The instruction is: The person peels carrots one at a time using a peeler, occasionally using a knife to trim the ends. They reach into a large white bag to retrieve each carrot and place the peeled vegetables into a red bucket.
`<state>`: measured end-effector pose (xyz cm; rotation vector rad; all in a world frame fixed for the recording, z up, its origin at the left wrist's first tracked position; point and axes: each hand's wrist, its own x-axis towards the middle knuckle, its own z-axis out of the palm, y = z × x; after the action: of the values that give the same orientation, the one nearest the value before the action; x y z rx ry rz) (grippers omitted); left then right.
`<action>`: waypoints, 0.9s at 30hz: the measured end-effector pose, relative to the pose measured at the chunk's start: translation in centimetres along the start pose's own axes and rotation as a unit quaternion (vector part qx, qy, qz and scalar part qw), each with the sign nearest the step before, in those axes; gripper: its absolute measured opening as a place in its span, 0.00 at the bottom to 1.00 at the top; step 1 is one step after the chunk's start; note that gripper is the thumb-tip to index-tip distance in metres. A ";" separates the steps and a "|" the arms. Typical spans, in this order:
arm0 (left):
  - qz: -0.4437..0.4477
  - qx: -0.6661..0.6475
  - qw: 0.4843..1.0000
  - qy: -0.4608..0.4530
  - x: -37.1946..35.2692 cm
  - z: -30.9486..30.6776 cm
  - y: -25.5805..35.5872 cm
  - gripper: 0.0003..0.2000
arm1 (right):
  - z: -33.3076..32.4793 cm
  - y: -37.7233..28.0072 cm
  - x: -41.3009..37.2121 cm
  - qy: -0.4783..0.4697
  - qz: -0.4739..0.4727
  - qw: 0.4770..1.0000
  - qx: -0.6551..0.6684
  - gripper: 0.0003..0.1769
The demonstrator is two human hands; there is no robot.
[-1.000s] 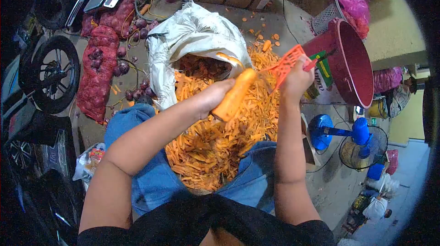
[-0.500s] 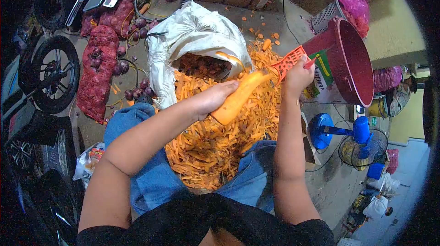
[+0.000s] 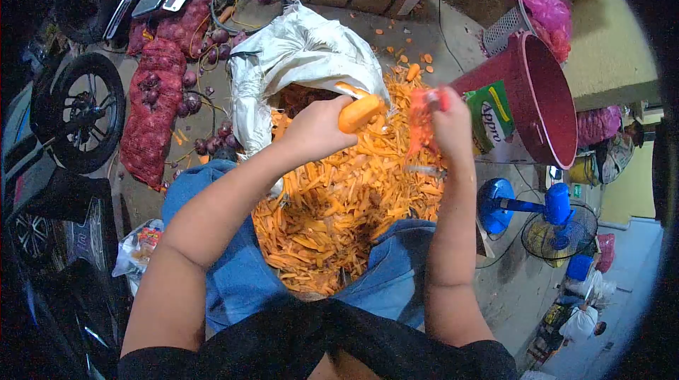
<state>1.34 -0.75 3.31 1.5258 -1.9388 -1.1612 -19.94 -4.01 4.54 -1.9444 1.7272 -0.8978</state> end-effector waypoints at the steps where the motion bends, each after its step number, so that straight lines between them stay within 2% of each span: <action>1: 0.013 0.009 1.000 0.022 0.2 0.0 -0.2 0.19 | 0.2 -0.5 -0.5 -0.058 -0.002 0.998 -0.020 0.08; 2: 0.026 0.018 0.999 0.044 0.3 0.0 -0.3 0.18 | 0.5 -0.9 -1.1 -0.116 -0.004 0.992 -0.041 0.08; 4: 0.027 0.002 0.999 0.047 0.4 0.0 -0.2 0.17 | 1.3 -1.3 -1.9 -0.137 -0.020 0.989 -0.052 0.09; 6: 0.019 -0.018 0.998 0.060 0.4 0.0 0.0 0.17 | 1.9 -1.4 -2.4 -0.179 -0.062 0.974 -0.121 0.10; 10: 0.039 0.041 0.996 0.074 0.3 0.3 0.3 0.17 | 2.3 -1.9 -2.6 -0.160 -0.019 0.979 -0.126 0.12; 14: 0.043 0.092 0.990 0.096 0.0 0.0 1.0 0.17 | 3.3 -0.9 -2.7 -0.131 -0.018 0.986 -0.105 0.13; 16: 0.040 0.107 0.989 0.094 -0.1 -0.1 1.2 0.17 | 3.5 -0.8 -2.3 -0.136 0.006 0.988 -0.078 0.10; 17: 0.087 0.092 0.985 0.115 -0.1 0.0 0.8 0.16 | 4.0 0.1 -2.1 -0.137 0.005 0.988 -0.078 0.10; 18: 0.133 0.077 0.979 0.135 -0.1 0.0 0.6 0.16 | 4.7 1.6 -1.9 -0.155 0.063 0.985 -0.043 0.09; 19: 0.133 0.078 0.979 0.134 -0.5 -0.2 1.1 0.16 | 4.9 2.2 -1.6 -0.171 0.122 0.978 -0.007 0.09; 20: 0.190 0.051 0.974 0.110 -1.2 -0.4 1.9 0.16 | 4.8 2.6 -1.3 -0.169 0.125 0.978 -0.006 0.09; 21: 0.247 0.025 0.965 0.085 -1.5 -0.6 2.4 0.16 | 4.7 2.7 -0.9 -0.228 0.181 0.956 -0.033 0.09; 22: 0.250 0.027 0.964 0.086 -1.4 -0.6 2.3 0.16 | 4.7 2.6 -0.5 -0.286 0.232 0.928 -0.061 0.11; 23: 0.199 -0.098 0.971 0.087 -1.3 -0.4 2.0 0.15 | 6.3 4.3 -1.1 -0.282 0.185 0.941 -0.028 0.11; 24: 0.142 -0.222 0.961 0.085 -1.4 -0.2 1.5 0.14 | 6.5 1.9 -0.9 -0.322 0.202 0.920 -0.092 0.13; 25: 0.129 -0.264 0.954 0.052 -1.0 -0.1 0.7 0.14 | 8.9 3.1 -1.8 -0.327 0.235 0.913 0.065 0.15; 26: 0.128 -0.264 0.955 0.052 -0.9 0.2 0.4 0.14 | 11.1 4.3 -2.9 -0.321 0.263 0.883 0.220 0.16; 27: 0.132 -0.294 0.945 0.052 -0.7 0.3 0.3 0.14 | 11.7 2.7 -3.7 -0.338 0.173 0.879 0.288 0.17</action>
<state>1.12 -0.01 3.51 0.9592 -1.4775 -1.3436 -14.06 -2.28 -6.38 -1.2699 1.1502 -0.4364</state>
